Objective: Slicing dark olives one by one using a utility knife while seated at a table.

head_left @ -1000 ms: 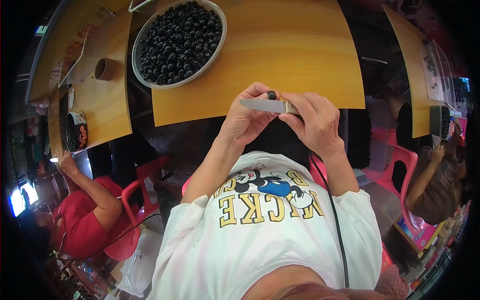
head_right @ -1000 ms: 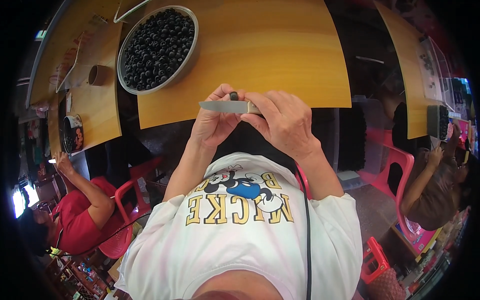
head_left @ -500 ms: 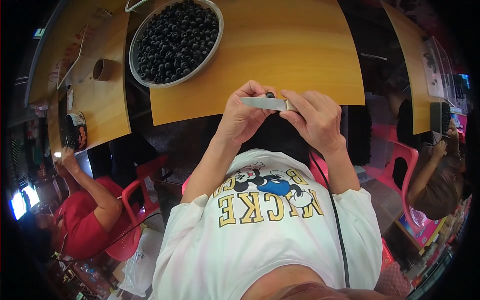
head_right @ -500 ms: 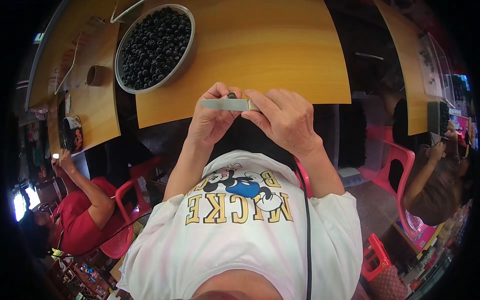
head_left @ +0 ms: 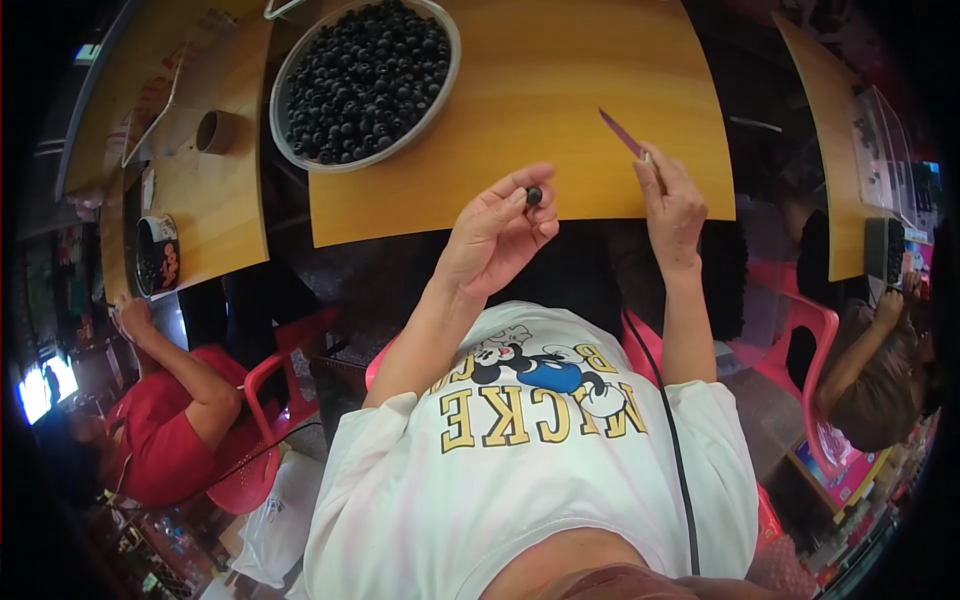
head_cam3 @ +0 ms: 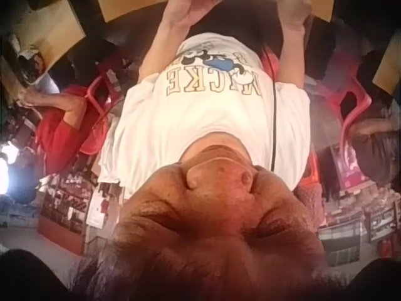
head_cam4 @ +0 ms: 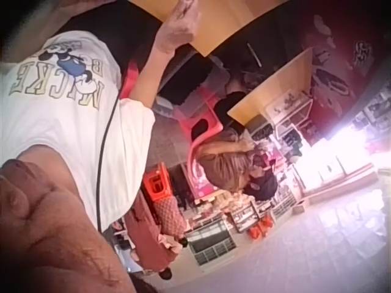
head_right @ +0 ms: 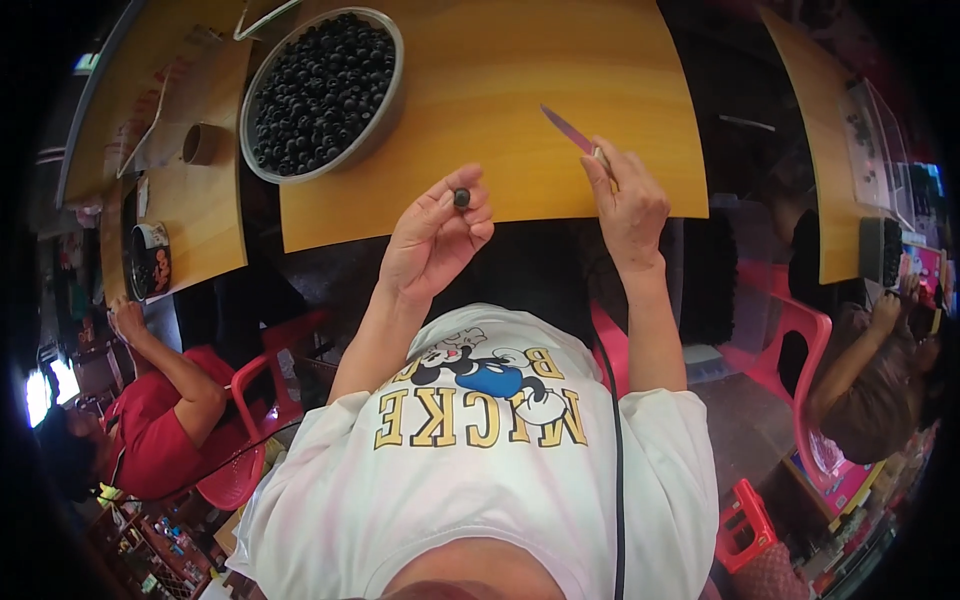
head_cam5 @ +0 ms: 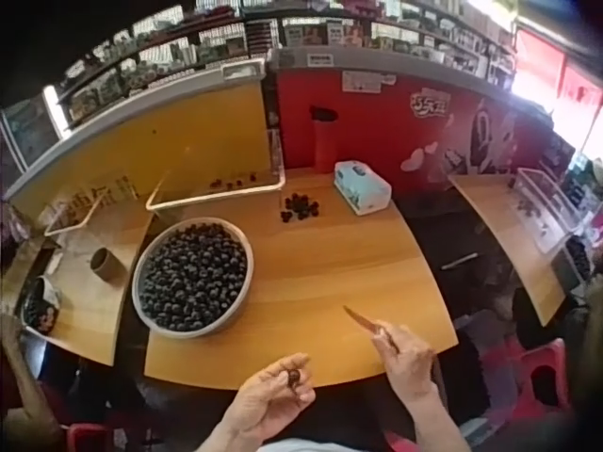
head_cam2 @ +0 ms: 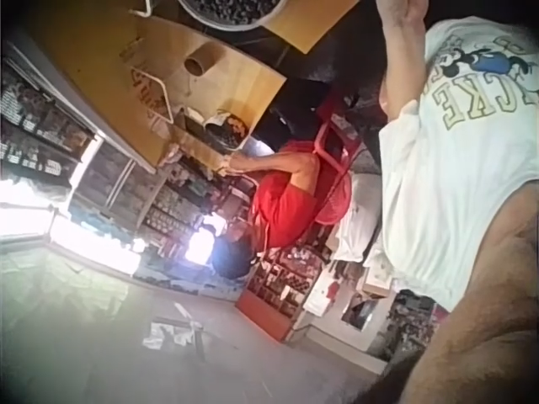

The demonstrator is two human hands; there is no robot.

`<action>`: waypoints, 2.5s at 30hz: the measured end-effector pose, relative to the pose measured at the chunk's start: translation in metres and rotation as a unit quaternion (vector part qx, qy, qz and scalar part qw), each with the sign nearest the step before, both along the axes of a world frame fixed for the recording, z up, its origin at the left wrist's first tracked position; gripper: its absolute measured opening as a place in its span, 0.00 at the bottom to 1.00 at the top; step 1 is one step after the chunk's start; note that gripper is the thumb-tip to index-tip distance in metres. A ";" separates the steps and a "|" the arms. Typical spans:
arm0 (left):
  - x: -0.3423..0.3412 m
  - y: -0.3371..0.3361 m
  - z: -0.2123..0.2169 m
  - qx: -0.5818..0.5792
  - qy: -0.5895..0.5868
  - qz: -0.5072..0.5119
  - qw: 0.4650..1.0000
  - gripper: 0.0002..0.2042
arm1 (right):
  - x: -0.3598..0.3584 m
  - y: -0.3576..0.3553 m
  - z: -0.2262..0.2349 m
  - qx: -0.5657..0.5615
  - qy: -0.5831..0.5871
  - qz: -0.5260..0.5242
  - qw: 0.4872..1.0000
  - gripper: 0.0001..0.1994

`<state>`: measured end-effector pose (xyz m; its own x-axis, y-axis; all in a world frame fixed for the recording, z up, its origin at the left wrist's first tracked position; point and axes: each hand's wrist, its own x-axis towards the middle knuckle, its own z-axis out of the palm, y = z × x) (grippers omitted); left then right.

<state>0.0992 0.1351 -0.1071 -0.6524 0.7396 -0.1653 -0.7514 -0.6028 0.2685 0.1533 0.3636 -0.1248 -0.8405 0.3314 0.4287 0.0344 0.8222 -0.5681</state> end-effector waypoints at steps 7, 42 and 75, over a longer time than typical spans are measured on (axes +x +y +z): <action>-0.019 -0.035 0.025 -0.016 0.029 0.014 0.999 0.06 | -0.003 -0.003 -0.017 0.069 0.015 -0.012 0.997 0.10; -0.065 0.003 0.062 -0.164 0.129 -0.043 0.977 0.14 | 0.007 -0.019 0.052 -0.333 -0.010 0.078 0.940 0.10; -0.013 0.008 0.033 -0.016 -0.020 -0.008 1.000 0.07 | 0.004 -0.052 0.090 0.106 0.072 0.188 0.974 0.16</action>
<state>0.0861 0.1433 -0.0742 -0.6321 0.7445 -0.2149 -0.7721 -0.5815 0.2563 0.1578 0.3119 -0.0351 -0.8113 -0.0978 0.5764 -0.3599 0.8606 -0.3604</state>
